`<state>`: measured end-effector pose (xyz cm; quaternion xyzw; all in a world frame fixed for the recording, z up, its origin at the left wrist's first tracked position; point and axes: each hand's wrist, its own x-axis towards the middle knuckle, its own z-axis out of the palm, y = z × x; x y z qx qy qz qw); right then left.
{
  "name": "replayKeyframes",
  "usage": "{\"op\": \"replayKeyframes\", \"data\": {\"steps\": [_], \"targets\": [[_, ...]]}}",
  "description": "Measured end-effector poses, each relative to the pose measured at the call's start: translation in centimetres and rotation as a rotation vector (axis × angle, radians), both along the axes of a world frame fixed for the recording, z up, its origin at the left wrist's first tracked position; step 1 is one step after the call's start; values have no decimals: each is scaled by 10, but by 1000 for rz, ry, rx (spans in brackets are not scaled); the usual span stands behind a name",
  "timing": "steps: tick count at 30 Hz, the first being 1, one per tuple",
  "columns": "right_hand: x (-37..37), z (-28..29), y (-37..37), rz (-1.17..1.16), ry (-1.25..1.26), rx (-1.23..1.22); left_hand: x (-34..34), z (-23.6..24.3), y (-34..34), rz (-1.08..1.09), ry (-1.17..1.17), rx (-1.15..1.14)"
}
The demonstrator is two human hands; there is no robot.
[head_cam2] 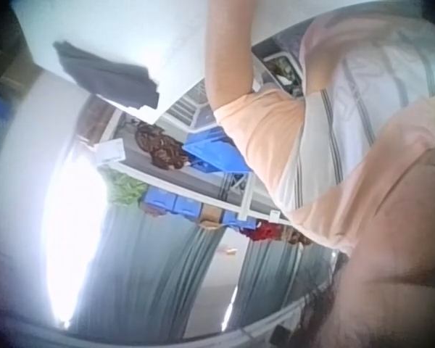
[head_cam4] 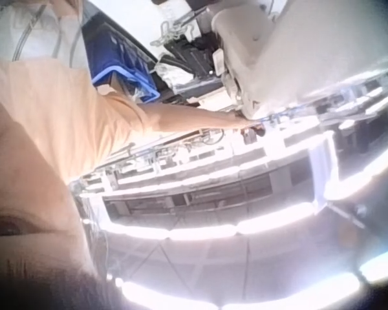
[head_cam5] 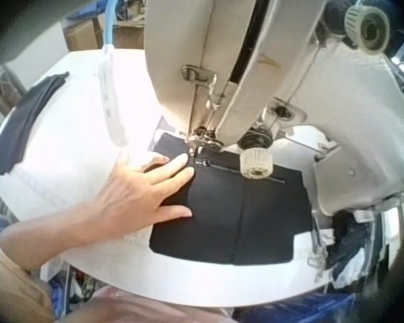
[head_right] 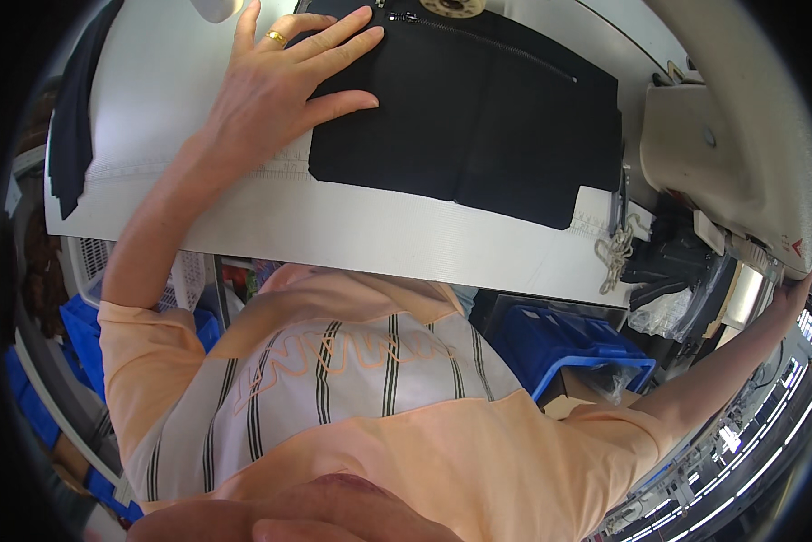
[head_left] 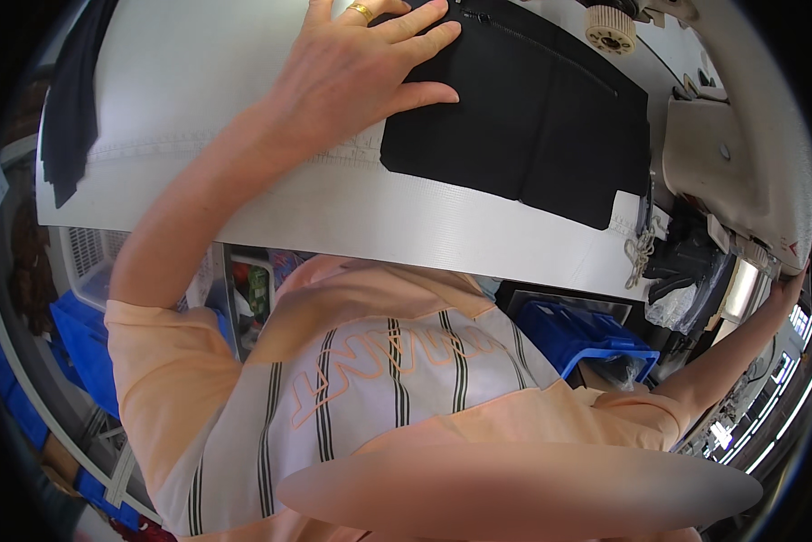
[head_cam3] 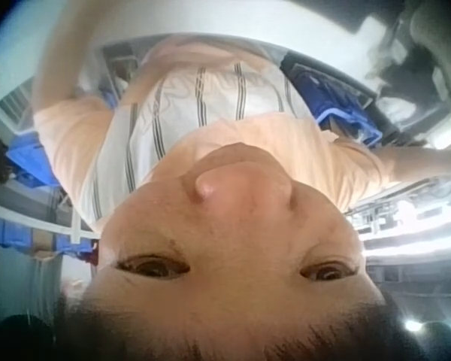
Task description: Sewing a zipper onto a black leather component using an industrial sewing machine.
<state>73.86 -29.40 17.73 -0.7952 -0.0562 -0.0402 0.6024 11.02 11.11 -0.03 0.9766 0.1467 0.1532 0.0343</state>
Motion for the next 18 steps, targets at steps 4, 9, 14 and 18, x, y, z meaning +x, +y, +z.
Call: {"op": "replayKeyframes", "data": {"steps": [4, 9, 14, 18], "targets": [[-15, 8, -5, -11, 48, 82, 2, 3, 0, 11, 18, -22], [-45, -10, 10, -19, -8, 181, 2, 1, 1, 6, 11, -23], [-19, 3, -4, -34, 44, 146, 2, -1, 1, 4, 13, -14], [22, 23, -33, 17, 104, 131, 3, -3, 1, 2, -12, -22]]}}
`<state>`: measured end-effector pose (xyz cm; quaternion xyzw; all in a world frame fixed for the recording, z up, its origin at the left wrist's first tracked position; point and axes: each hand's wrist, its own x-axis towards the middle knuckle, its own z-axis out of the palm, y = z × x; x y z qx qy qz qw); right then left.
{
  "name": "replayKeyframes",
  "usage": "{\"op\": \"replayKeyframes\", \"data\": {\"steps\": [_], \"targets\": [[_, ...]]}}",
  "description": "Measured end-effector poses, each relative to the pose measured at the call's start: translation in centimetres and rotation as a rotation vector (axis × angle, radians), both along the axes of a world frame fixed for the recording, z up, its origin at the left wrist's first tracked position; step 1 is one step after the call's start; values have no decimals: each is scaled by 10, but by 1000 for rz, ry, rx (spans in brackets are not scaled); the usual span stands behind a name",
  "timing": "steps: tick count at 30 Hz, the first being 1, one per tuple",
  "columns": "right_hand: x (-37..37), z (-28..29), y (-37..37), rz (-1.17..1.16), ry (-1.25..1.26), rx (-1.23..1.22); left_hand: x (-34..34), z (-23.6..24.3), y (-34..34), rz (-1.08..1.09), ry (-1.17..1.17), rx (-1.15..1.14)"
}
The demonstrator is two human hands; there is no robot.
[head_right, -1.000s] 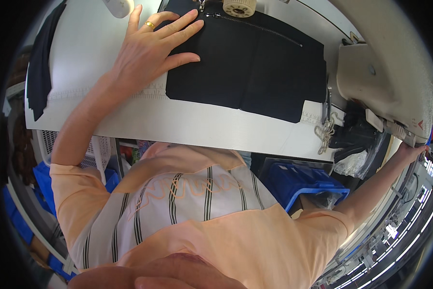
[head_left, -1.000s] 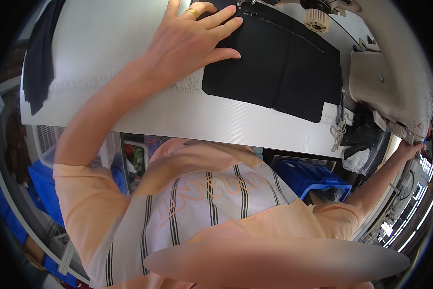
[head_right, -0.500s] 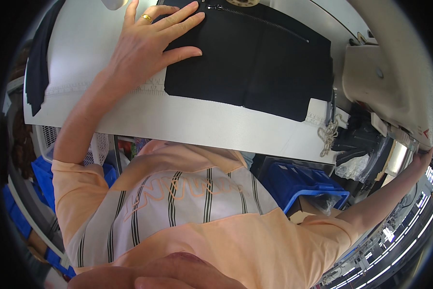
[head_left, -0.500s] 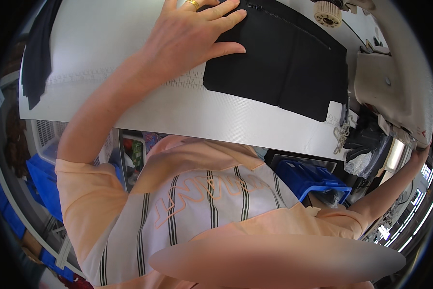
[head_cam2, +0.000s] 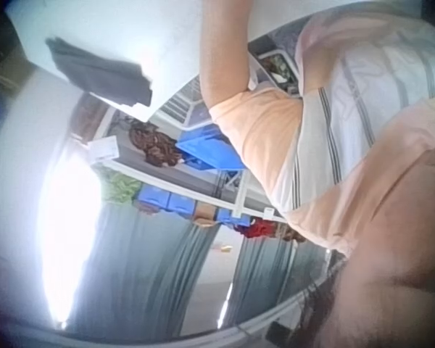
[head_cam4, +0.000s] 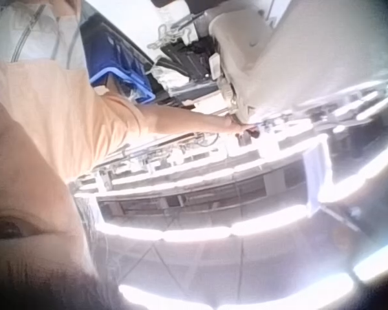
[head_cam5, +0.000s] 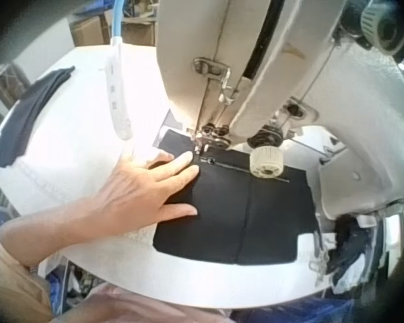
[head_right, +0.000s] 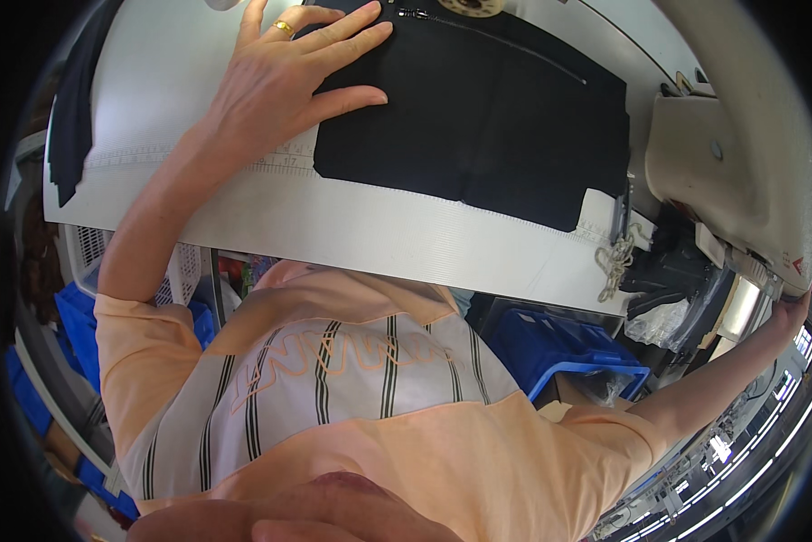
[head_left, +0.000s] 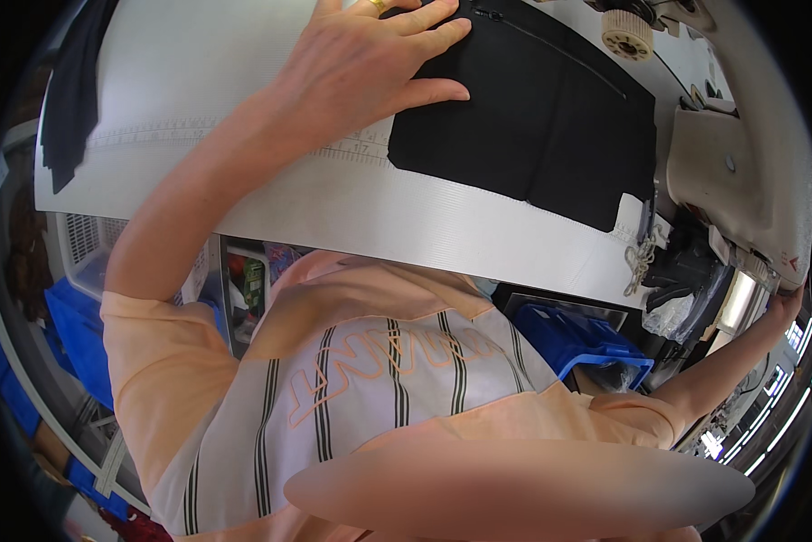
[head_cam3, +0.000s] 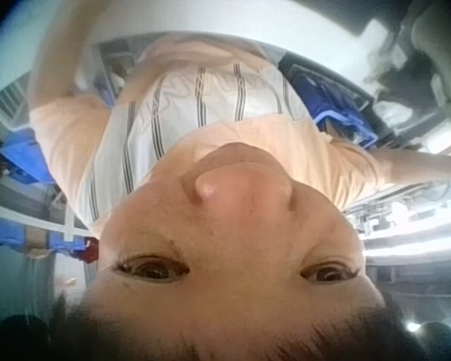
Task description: Sewing a zipper onto a black leather component using an industrial sewing machine.
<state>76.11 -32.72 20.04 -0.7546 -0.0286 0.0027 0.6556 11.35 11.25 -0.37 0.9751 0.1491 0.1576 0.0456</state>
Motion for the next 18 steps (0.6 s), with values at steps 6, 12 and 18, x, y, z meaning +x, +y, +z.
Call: {"op": "replayKeyframes", "data": {"steps": [6, 12, 18], "targets": [[-14, -23, 19, -15, -82, 44, 0, 5, -2, 17, 12, 44], [-44, -41, 34, 78, -118, 147, -2, 9, 2, 6, 10, -29], [4, -8, 4, 111, -133, 27, -4, 8, 6, -27, 0, -6]]}}
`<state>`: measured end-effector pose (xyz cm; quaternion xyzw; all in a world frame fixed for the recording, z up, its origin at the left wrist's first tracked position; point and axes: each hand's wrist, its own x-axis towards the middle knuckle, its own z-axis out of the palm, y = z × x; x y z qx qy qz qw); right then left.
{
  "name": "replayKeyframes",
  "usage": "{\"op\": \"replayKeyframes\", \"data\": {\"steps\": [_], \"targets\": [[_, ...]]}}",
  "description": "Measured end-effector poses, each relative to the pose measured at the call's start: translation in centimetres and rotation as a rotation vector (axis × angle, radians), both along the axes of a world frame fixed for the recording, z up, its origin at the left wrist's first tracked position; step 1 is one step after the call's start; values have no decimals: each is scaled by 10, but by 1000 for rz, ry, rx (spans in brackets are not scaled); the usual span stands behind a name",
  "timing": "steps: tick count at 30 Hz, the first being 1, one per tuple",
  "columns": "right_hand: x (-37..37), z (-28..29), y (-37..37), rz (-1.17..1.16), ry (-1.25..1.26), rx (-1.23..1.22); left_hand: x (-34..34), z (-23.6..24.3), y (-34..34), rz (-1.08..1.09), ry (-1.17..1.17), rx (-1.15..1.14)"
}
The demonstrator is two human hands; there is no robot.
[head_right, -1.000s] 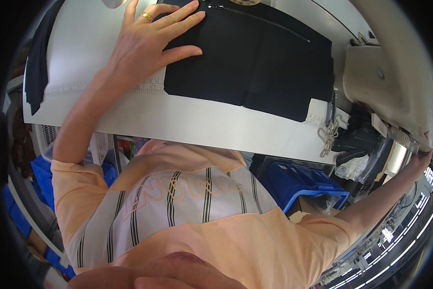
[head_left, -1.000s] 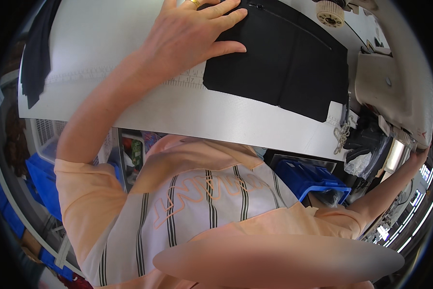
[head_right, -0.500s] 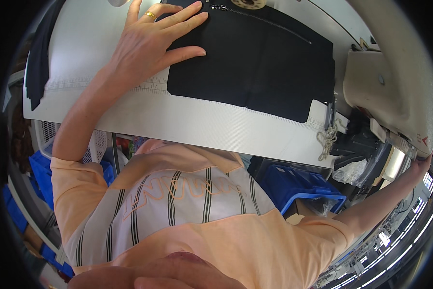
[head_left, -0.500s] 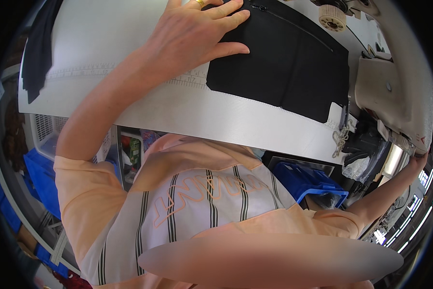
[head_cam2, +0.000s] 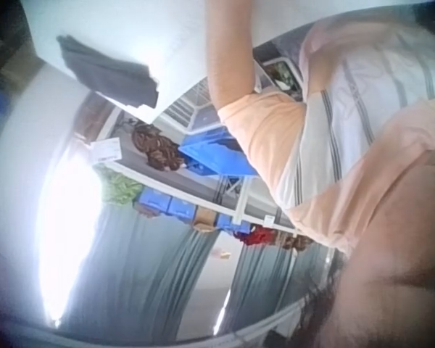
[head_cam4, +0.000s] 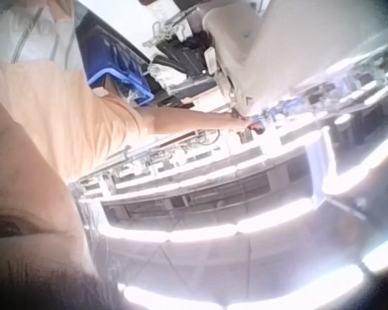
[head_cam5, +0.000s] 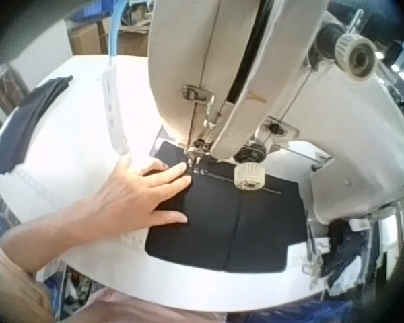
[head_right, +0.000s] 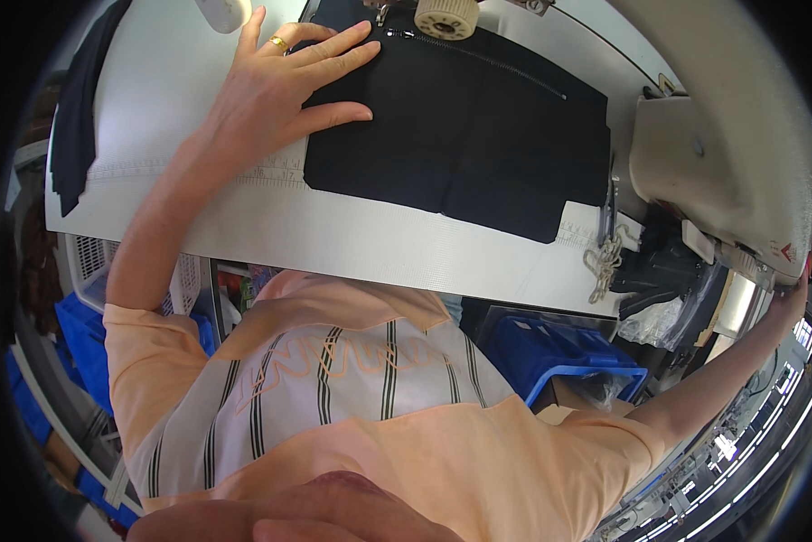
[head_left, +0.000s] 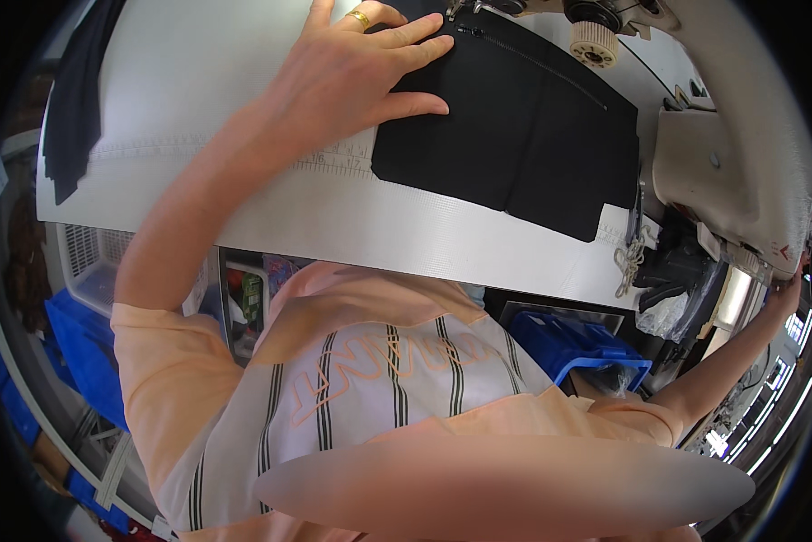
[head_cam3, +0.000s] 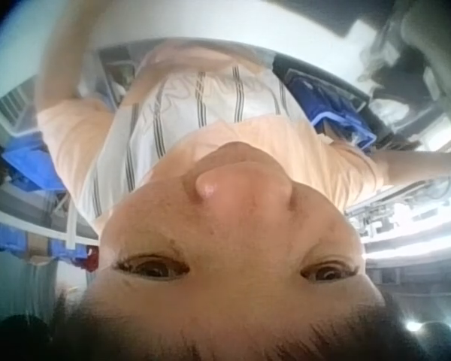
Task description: Sewing a zipper onto a black leather component using an industrial sewing machine.
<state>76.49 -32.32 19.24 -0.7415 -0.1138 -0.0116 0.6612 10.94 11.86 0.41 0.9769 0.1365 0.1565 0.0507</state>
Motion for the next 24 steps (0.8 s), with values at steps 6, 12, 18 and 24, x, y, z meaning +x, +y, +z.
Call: {"op": "replayKeyframes", "data": {"steps": [6, 12, 18, 24], "targets": [[25, 28, 14, -195, -170, -299, 1, -3, 1, -19, -5, 76], [-1, -16, 16, -75, -78, -14, -4, -2, 2, 17, -57, 129], [23, 16, -8, -18, 181, -140, 0, 2, 0, -6, 12, -27], [45, -3, 4, -24, 132, -162, 4, 7, -6, 26, 52, 13]]}}
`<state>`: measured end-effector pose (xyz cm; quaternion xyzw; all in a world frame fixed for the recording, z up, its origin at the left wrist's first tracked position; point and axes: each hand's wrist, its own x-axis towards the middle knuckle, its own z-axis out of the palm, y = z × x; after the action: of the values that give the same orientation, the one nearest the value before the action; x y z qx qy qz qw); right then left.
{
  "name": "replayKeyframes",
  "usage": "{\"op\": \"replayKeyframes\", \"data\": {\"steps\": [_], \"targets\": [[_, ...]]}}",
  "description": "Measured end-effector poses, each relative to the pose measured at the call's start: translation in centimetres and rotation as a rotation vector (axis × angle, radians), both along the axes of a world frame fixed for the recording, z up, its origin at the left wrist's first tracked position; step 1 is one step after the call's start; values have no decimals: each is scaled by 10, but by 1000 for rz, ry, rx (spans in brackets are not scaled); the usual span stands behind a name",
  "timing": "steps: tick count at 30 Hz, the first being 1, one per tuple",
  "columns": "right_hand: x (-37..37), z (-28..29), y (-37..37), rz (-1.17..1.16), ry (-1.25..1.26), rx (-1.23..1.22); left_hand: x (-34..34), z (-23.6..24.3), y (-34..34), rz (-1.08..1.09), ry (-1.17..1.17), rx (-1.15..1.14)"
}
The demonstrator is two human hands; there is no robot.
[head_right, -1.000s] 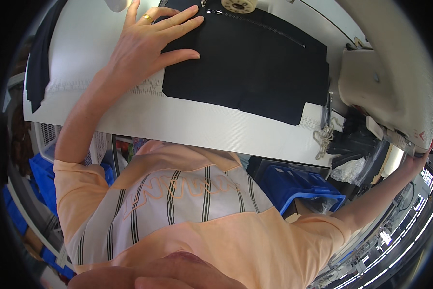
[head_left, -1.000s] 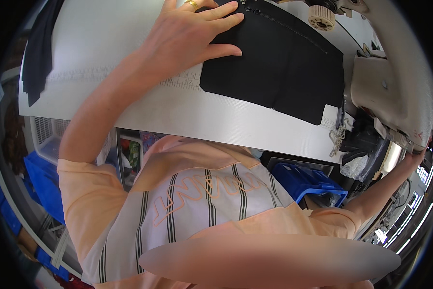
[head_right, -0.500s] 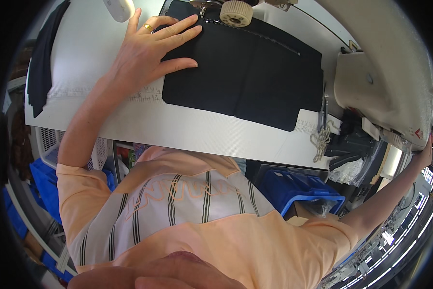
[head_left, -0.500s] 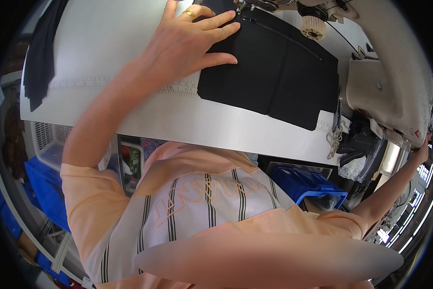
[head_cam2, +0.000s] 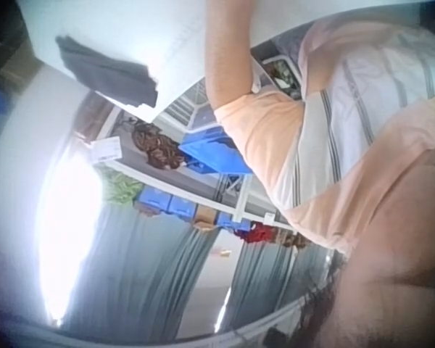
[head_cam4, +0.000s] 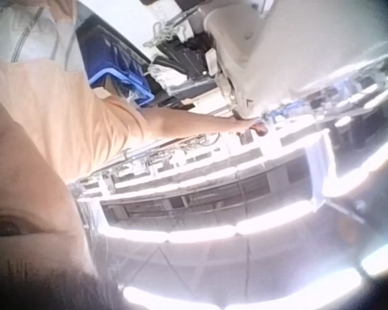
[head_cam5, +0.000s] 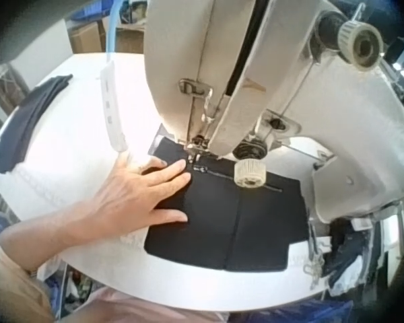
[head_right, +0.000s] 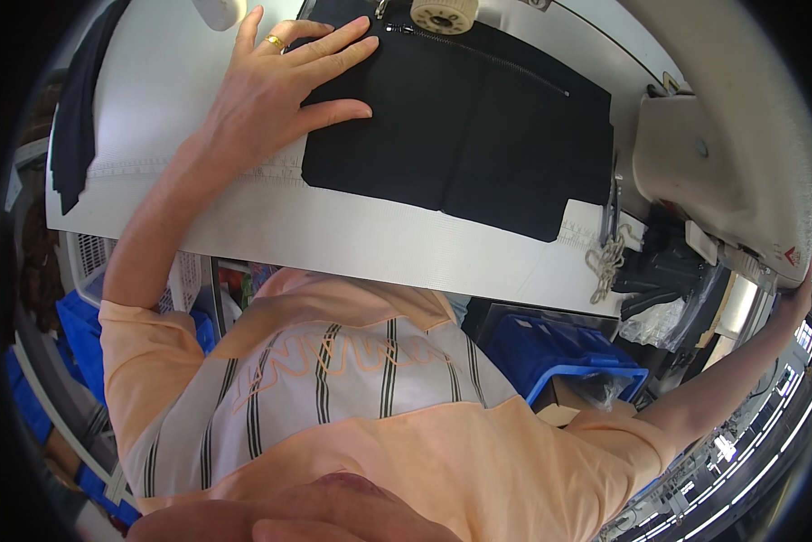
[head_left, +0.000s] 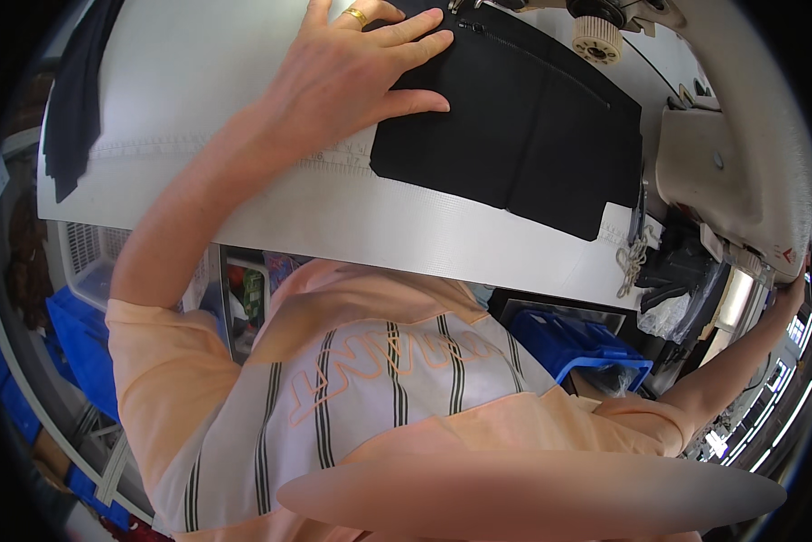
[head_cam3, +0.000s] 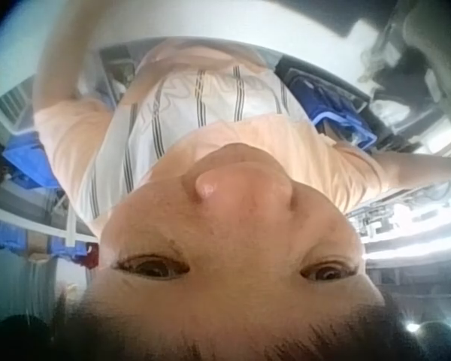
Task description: Sewing a zipper onto a black leather component using an industrial sewing machine.
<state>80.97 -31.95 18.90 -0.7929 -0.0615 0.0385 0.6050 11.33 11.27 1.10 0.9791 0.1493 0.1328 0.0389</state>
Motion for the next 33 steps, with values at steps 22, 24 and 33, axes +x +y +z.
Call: {"op": "replayKeyframes", "data": {"steps": [22, 24, 33], "targets": [[7, 31, -2, 77, -166, -163, -2, -3, 4, -28, -42, 12], [26, 54, -3, 176, -168, -277, -6, -5, 5, -34, -59, 39], [32, 37, 0, 62, -241, -292, -6, -11, 8, -24, -104, 115]]}}
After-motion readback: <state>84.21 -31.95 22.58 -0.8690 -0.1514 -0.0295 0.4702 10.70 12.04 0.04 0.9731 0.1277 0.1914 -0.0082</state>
